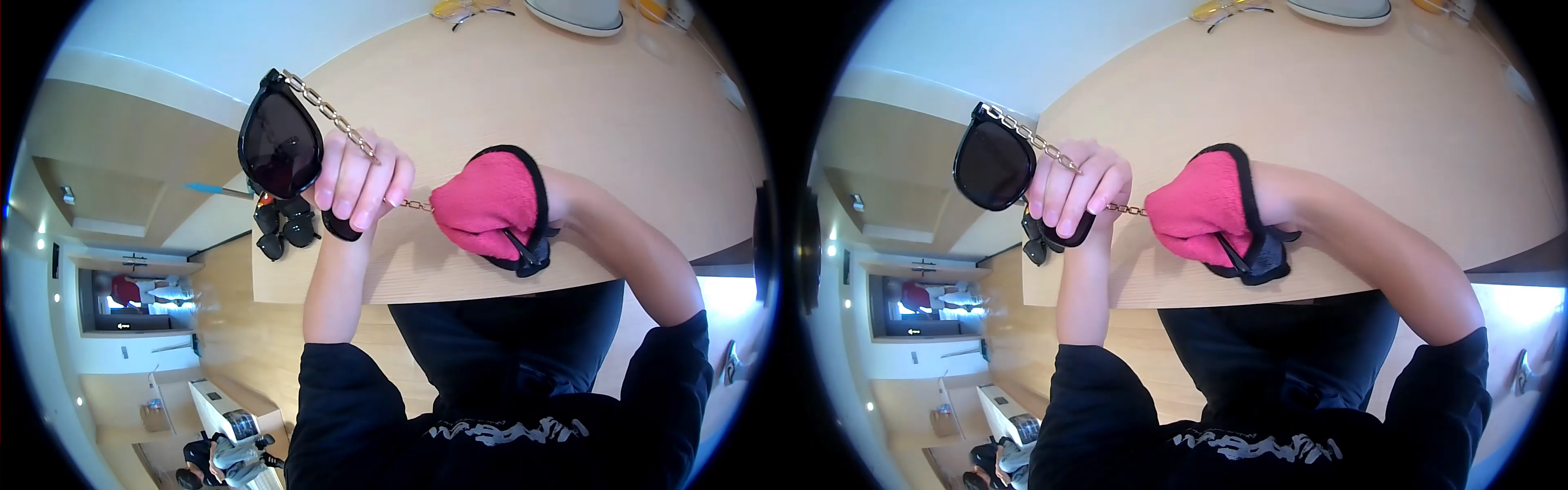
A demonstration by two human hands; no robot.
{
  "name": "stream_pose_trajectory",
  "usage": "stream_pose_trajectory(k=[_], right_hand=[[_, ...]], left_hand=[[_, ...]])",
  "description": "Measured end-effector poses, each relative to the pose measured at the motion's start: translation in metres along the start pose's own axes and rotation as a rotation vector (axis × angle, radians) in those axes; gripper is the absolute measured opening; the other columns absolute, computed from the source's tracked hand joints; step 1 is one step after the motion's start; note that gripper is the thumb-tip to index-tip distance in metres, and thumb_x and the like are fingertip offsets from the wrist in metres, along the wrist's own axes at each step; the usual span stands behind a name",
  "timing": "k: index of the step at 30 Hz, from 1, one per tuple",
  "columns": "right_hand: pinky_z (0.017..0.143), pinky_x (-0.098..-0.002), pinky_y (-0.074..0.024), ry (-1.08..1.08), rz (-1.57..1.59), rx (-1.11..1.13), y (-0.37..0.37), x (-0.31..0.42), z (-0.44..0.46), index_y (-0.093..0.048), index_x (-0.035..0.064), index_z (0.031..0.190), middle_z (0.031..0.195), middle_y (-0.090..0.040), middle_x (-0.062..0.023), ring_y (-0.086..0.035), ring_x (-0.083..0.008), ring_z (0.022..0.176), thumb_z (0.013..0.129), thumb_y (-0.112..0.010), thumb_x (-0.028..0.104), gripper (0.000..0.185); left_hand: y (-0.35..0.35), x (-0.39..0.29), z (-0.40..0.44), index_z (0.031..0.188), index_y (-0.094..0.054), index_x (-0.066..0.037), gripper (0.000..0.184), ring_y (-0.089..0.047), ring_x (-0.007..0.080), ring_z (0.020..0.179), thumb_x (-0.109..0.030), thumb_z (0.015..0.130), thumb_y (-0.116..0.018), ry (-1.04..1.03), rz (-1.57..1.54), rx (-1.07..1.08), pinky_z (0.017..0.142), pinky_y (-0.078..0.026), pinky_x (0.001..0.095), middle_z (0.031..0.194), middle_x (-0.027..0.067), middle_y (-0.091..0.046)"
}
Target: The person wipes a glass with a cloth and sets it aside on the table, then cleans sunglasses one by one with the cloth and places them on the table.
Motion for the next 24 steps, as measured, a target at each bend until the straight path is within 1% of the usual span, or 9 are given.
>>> stream_pose_trajectory(k=[3, 8, 10, 13, 15, 16, 18, 22, 24], right_hand=[[0.056, -0.0225, -0.0463, 0.035, -0.258, 0.094, 0.008, 0.004, 0.0, -0.062, -0.0001, 0.083, 0.072, -0.062, -0.0051, -0.058, -0.0096, 0.065, 0.076, -0.062, 0.005, 0.008], [0.063, -0.0252, -0.0484, -0.058, 0.176, -0.118, 0.019, -0.01, -0.011, -0.064, 0.0001, 0.089, 0.083, -0.064, -0.0077, -0.06, -0.0122, 0.073, 0.074, -0.066, 0.006, 0.016], [0.064, -0.0257, -0.0487, -0.028, 0.221, -0.106, 0.019, -0.011, -0.012, -0.063, 0.0, 0.09, 0.084, -0.065, -0.0076, -0.06, -0.0123, 0.075, 0.074, -0.066, 0.006, 0.017], [0.063, -0.0264, -0.048, 0.009, 0.128, -0.086, 0.016, -0.012, -0.01, -0.062, 0.0011, 0.092, 0.082, -0.064, -0.0079, -0.06, -0.0147, 0.074, 0.072, -0.067, 0.006, 0.021], [0.058, -0.0291, -0.0453, 0.29, -0.168, -0.098, 0.015, -0.016, -0.007, -0.059, 0.0033, 0.088, 0.075, -0.06, -0.0094, -0.059, -0.0216, 0.068, 0.068, -0.066, 0.005, 0.021], [0.058, -0.0291, -0.0453, 0.287, -0.174, -0.1, 0.017, -0.018, -0.004, -0.059, 0.0033, 0.088, 0.075, -0.06, -0.0094, -0.059, -0.0216, 0.068, 0.068, -0.066, 0.005, 0.021], [0.056, -0.0219, -0.0467, 0.327, -0.148, -0.024, 0.022, -0.014, -0.001, -0.062, -0.0003, 0.084, 0.073, -0.061, -0.0046, -0.056, -0.0088, 0.064, 0.084, -0.058, 0.012, 0.013], [0.056, -0.0226, -0.0435, 0.402, -0.638, 0.067, 0.022, 0.015, -0.013, -0.058, 0.0015, 0.079, 0.07, -0.059, -0.003, -0.052, -0.0087, 0.062, 0.08, -0.059, 0.007, 0.006], [0.052, -0.0318, -0.041, 0.322, -0.543, -0.235, 0.021, 0.016, -0.017, -0.051, 0.0058, 0.075, 0.056, -0.05, -0.0085, -0.051, -0.0273, 0.054, 0.066, -0.063, 0.007, 0.015]], left_hand=[[0.001, -0.008, -0.004, 0.054, -0.056, -0.013, 0.022, -0.059, 0.0129, 0.048, -0.009, 0.076, -0.055, 0.005, -0.024, -0.048, 0.063, -0.042, 0.0281, 0.052, -0.0006, -0.058], [0.006, -0.01, -0.005, 0.055, -0.055, -0.014, 0.021, -0.057, 0.0118, 0.046, -0.009, 0.075, -0.055, 0.035, -0.016, -0.026, 0.06, -0.042, 0.0269, 0.053, -0.0011, -0.058], [0.011, -0.011, -0.006, 0.068, -0.057, -0.014, 0.02, -0.059, 0.0109, 0.055, -0.023, 0.086, -0.058, 0.019, 0.053, 0.089, 0.063, -0.043, 0.0268, 0.067, -0.001, -0.062], [0.012, -0.009, -0.009, 0.068, -0.057, -0.014, 0.022, -0.057, 0.0104, 0.054, -0.026, 0.087, -0.056, 0.004, 0.078, 0.069, 0.06, -0.04, 0.0261, 0.068, -0.0016, -0.062], [0.013, -0.009, -0.011, 0.067, -0.057, -0.015, 0.024, -0.057, 0.0113, 0.057, -0.028, 0.088, -0.054, 0.022, 0.073, 0.056, 0.06, -0.039, 0.0258, 0.073, -0.0005, -0.063], [0.013, -0.009, -0.011, 0.067, -0.057, -0.015, 0.026, -0.058, 0.0122, 0.06, -0.03, 0.088, -0.053, 0.041, 0.071, 0.04, 0.059, -0.038, 0.0255, 0.078, 0.0006, -0.063], [0.007, -0.006, -0.01, 0.066, -0.056, -0.015, 0.029, -0.058, 0.0134, 0.064, -0.033, 0.088, -0.052, 0.024, 0.099, -0.04, 0.06, -0.038, 0.0253, 0.083, 0.002, -0.063], [0.006, -0.006, -0.011, 0.063, -0.055, -0.015, 0.035, -0.059, 0.0165, 0.073, -0.039, 0.088, -0.048, -0.035, 0.138, -0.169, 0.061, -0.038, 0.0254, 0.091, 0.005, -0.06], [0.006, -0.009, -0.009, 0.062, -0.053, -0.016, 0.036, -0.057, 0.0162, 0.073, -0.038, 0.088, -0.043, -0.032, 0.136, -0.18, 0.062, -0.037, 0.0265, 0.081, 0.0028, -0.057]])
Point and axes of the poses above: each hand's wrist, its own z-axis towards the middle knuckle, its own y-axis out of the back of the hand, x = y × z, the point moved 1 cm from there along z, towards the middle knuckle
